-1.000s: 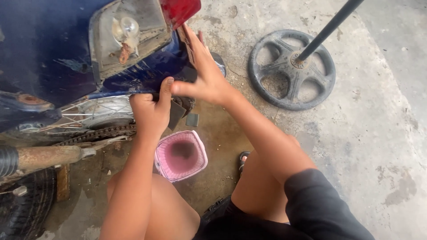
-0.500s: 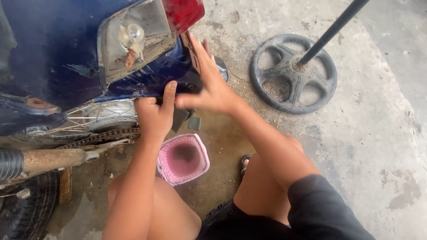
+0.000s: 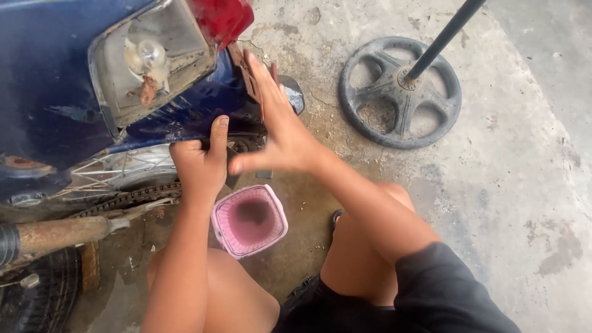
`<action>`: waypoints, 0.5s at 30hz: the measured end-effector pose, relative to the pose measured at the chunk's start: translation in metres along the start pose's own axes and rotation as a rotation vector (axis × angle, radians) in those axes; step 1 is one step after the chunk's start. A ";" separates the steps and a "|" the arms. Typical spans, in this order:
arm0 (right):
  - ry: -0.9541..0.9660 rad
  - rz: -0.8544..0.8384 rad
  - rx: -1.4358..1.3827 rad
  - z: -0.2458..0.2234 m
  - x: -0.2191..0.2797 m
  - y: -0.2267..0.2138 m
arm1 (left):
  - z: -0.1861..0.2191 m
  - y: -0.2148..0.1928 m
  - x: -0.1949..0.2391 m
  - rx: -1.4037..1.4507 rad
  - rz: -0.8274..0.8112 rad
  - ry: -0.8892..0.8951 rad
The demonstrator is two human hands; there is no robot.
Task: Sanding a motorcycle panel with sandpaper and water to smooth the surface.
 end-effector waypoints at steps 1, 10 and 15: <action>-0.005 0.000 0.005 0.005 -0.005 -0.001 | -0.003 0.003 0.000 0.003 0.005 0.003; 0.070 -0.027 0.048 0.004 -0.002 -0.008 | -0.015 0.010 0.004 -0.089 0.031 -0.025; 0.004 0.034 -0.037 0.034 -0.042 -0.008 | -0.018 0.009 0.008 -0.112 0.008 -0.046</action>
Point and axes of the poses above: each hand's wrist, its own x-axis away from the middle knuckle, its own y-axis out of the palm, z = x × y, the point moved 1 cm from there along -x, towards the middle knuckle, and after that the axes turned 8 degrees about y, right-handed, at the moved point
